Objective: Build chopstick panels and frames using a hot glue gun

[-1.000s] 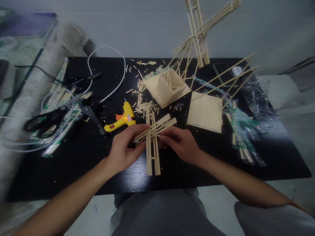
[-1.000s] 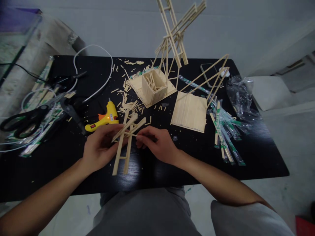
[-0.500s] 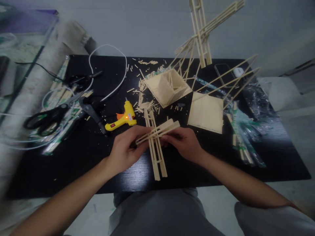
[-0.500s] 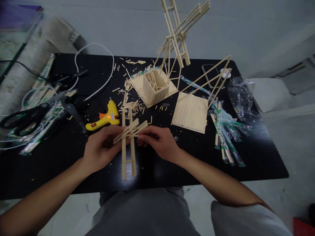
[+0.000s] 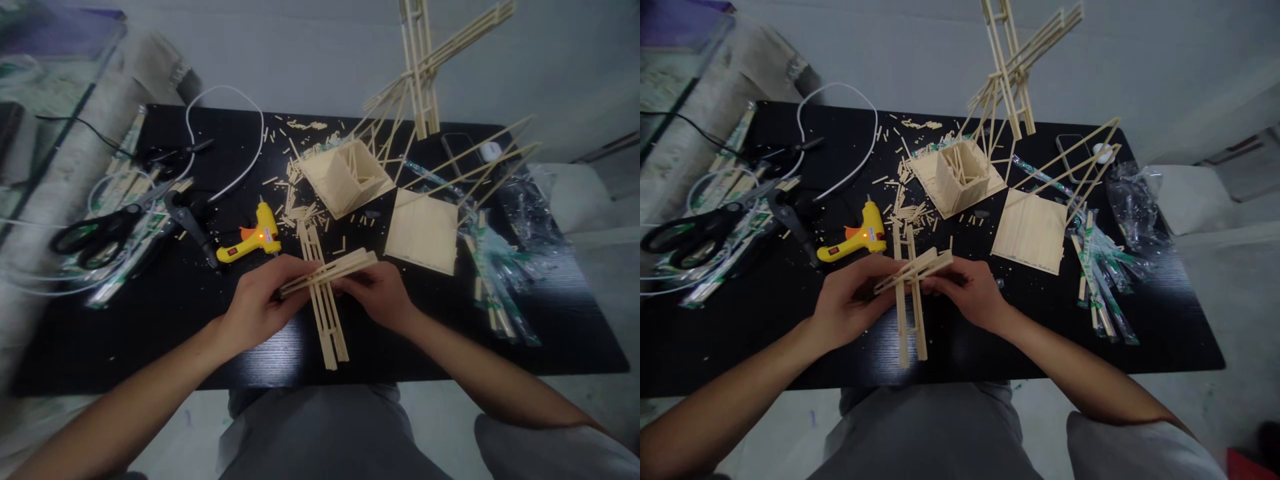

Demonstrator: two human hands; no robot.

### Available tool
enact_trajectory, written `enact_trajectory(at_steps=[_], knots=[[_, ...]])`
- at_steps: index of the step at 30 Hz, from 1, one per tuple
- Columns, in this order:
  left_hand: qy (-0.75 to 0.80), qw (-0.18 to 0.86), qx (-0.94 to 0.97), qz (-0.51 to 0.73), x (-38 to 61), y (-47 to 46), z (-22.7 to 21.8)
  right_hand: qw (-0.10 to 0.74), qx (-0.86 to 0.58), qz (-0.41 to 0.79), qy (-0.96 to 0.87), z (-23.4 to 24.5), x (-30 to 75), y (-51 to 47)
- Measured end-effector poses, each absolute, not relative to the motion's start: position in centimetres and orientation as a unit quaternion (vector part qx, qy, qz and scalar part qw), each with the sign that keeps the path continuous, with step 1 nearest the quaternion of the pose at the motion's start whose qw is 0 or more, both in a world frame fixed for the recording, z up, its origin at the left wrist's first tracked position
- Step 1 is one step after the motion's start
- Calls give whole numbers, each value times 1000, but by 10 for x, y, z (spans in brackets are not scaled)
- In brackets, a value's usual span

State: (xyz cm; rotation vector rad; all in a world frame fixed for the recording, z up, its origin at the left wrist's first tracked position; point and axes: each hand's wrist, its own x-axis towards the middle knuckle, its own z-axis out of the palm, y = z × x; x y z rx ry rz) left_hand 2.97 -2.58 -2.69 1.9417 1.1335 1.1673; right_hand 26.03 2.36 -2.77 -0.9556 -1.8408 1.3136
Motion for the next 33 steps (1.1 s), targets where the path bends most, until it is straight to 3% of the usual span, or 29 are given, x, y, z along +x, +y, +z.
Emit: enact_trajectory(at_steps=[8, 16, 33], knots=[[430, 321, 719, 442, 34, -26, -27, 312, -332, 567, -687, -26, 261, 23], [454, 370, 605, 539, 40, -21, -24, 358, -341, 649, -579, -26, 261, 19], [442, 432, 592, 517, 43, -26, -33, 333, -325, 606, -646, -20, 259, 18]])
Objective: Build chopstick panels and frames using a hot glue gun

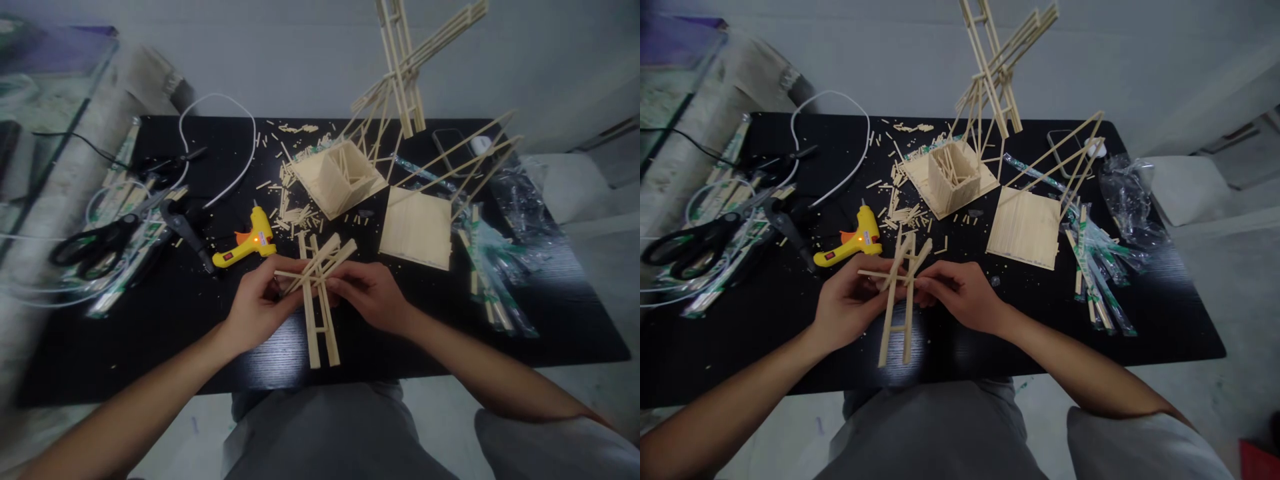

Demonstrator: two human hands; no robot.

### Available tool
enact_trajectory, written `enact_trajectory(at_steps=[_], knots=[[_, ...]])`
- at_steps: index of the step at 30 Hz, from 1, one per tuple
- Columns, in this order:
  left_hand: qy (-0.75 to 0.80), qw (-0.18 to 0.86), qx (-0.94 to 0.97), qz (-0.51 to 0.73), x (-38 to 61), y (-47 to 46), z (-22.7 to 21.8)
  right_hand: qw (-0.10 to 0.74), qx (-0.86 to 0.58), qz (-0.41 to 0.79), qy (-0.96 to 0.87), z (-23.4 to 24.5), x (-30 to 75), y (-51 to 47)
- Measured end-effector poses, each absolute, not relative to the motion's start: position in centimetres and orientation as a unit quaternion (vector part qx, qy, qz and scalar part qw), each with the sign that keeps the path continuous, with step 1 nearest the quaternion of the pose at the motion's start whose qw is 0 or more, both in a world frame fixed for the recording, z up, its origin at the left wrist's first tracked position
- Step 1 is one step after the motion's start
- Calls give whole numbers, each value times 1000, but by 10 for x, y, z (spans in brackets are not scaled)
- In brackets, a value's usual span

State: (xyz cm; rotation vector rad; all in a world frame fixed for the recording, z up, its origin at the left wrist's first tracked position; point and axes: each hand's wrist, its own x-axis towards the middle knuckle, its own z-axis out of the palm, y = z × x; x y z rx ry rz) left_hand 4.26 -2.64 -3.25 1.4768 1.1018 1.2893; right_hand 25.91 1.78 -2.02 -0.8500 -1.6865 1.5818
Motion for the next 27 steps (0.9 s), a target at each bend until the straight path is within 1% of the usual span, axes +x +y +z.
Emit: enact_trajectory(at_steps=[5, 12, 20, 23, 27], knots=[[452, 425, 596, 510, 42, -25, -29, 368, -335, 565, -658, -23, 258, 16], [455, 405, 597, 522, 45, -27, -24, 405, -337, 476, -704, -18, 257, 12], [464, 397, 591, 528, 45, -28, -24, 419, -372, 397, -727, -20, 259, 8], [471, 388, 590, 529, 45, -27, -24, 431, -372, 397, -720, -21, 259, 8], [471, 386, 596, 524, 45, -26, -22, 416, -354, 449, -708, -20, 259, 10]])
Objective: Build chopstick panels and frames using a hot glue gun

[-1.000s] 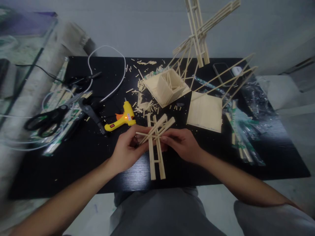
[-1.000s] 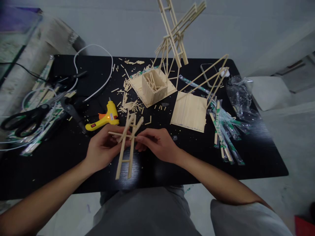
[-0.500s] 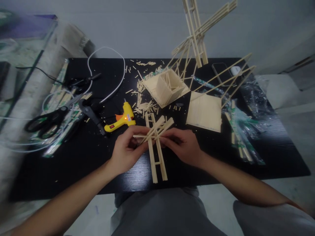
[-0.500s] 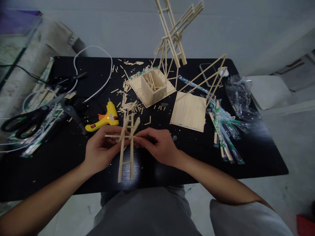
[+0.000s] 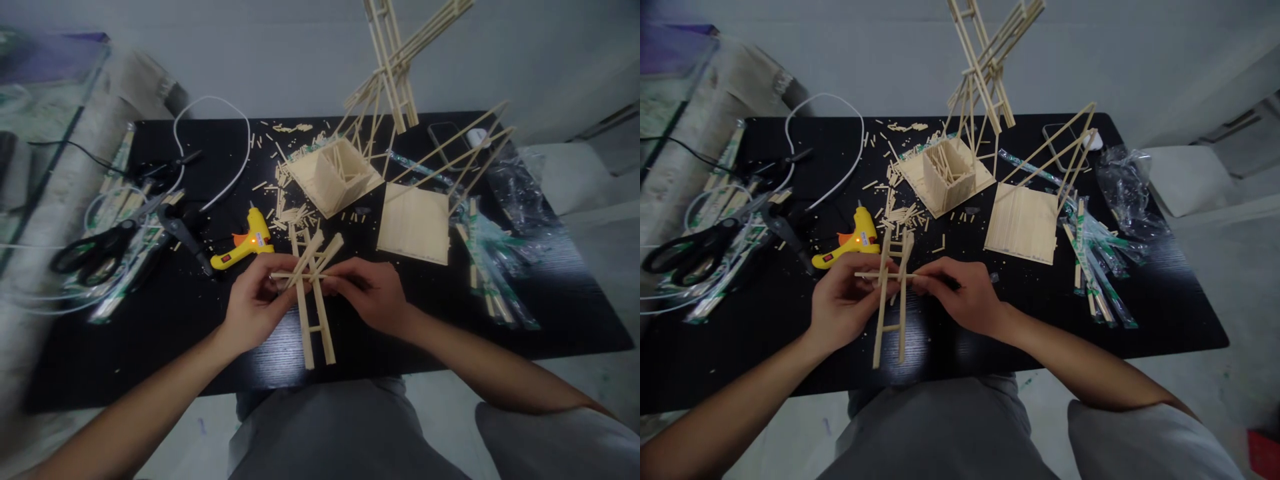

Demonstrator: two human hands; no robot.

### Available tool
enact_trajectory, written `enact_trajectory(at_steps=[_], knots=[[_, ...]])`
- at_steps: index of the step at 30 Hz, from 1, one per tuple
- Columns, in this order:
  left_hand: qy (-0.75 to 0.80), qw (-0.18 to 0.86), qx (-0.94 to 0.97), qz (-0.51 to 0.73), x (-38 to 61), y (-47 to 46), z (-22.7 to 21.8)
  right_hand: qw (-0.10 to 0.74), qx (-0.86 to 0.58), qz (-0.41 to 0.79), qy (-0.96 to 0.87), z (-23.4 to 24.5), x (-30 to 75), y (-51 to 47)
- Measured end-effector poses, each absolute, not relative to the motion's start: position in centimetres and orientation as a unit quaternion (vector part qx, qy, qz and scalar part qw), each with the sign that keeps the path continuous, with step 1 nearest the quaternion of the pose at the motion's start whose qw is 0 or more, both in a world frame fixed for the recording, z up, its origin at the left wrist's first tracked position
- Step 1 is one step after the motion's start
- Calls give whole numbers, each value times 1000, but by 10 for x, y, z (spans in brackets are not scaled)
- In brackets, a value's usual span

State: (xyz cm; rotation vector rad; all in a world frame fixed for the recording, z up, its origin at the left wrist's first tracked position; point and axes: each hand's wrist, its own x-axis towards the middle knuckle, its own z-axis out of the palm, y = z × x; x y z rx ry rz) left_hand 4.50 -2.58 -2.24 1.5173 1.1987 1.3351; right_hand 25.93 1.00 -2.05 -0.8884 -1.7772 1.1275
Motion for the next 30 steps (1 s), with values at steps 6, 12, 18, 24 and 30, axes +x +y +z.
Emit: enact_trajectory(at_steps=[6, 12, 18, 24, 30], knots=[[460, 394, 593, 530, 46, -25, -24, 403, -347, 503, -681, -21, 259, 10], [408, 409, 621, 529, 36, -19, -26, 434, -358, 522, -641, -20, 259, 14], [470, 311, 638, 525, 29, -13, -26, 440, -370, 512, -638, -19, 260, 17], [476, 259, 672, 505, 25, -11, -28, 438, -372, 466, -673, -20, 264, 20], [456, 247, 722, 458, 23, -13, -17, 401, -368, 387, -745, -15, 268, 21]])
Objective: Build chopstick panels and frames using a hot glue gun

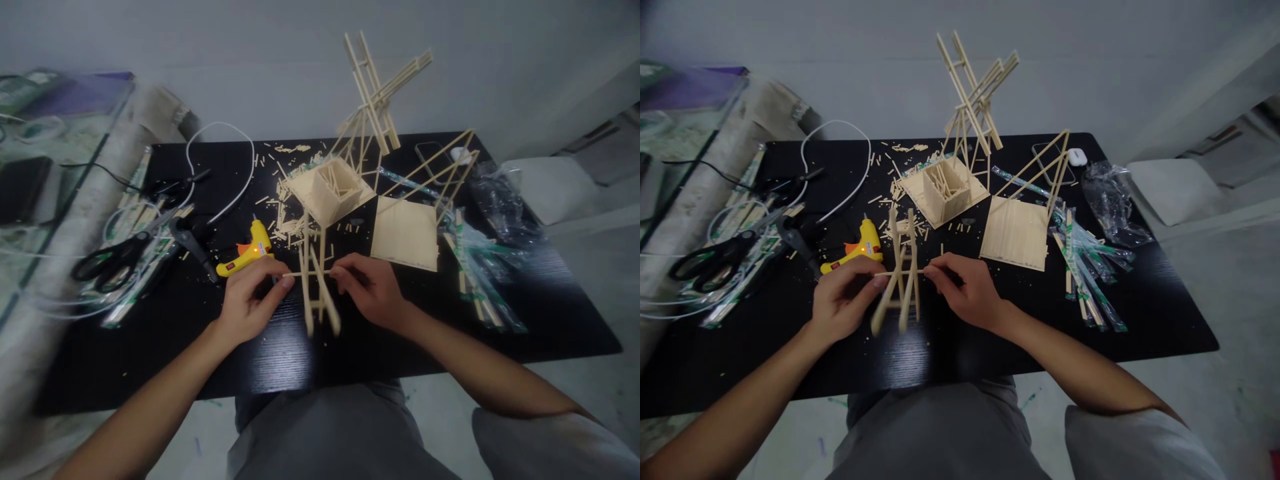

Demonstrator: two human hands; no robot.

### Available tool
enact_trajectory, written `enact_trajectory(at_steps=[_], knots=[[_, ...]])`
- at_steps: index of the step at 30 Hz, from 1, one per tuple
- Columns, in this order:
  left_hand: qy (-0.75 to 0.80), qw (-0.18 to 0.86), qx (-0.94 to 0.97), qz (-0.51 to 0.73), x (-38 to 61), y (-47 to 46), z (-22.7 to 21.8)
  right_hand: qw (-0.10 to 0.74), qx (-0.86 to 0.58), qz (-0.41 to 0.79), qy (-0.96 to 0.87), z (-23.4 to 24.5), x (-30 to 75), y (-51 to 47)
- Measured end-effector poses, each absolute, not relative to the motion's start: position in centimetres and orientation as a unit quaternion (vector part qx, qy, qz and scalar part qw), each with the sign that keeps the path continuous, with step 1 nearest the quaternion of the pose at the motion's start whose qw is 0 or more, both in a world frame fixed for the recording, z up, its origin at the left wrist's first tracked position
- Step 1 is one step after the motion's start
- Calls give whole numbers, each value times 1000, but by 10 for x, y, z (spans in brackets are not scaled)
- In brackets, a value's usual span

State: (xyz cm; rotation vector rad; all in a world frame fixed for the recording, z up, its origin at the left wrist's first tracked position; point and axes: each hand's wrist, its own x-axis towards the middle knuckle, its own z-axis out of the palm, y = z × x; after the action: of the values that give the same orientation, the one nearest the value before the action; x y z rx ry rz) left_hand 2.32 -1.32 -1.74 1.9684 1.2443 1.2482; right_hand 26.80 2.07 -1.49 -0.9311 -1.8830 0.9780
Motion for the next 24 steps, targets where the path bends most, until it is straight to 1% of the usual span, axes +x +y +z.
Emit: enact_trajectory(at_steps=[4, 9, 14, 21, 24], knots=[[440, 263, 747, 424, 26, -15, -12, 374, -373, 380, -759, -13, 269, 19], [443, 262, 751, 414, 26, -15, -13, 363, -365, 440, -736, -13, 267, 19], [454, 258, 746, 415, 27, -14, -13, 365, -373, 479, -705, -13, 266, 20], [470, 262, 736, 410, 27, -14, -14, 365, -384, 472, -705, -14, 266, 21], [475, 255, 730, 420, 26, -13, -16, 383, -384, 475, -693, -19, 265, 21]])
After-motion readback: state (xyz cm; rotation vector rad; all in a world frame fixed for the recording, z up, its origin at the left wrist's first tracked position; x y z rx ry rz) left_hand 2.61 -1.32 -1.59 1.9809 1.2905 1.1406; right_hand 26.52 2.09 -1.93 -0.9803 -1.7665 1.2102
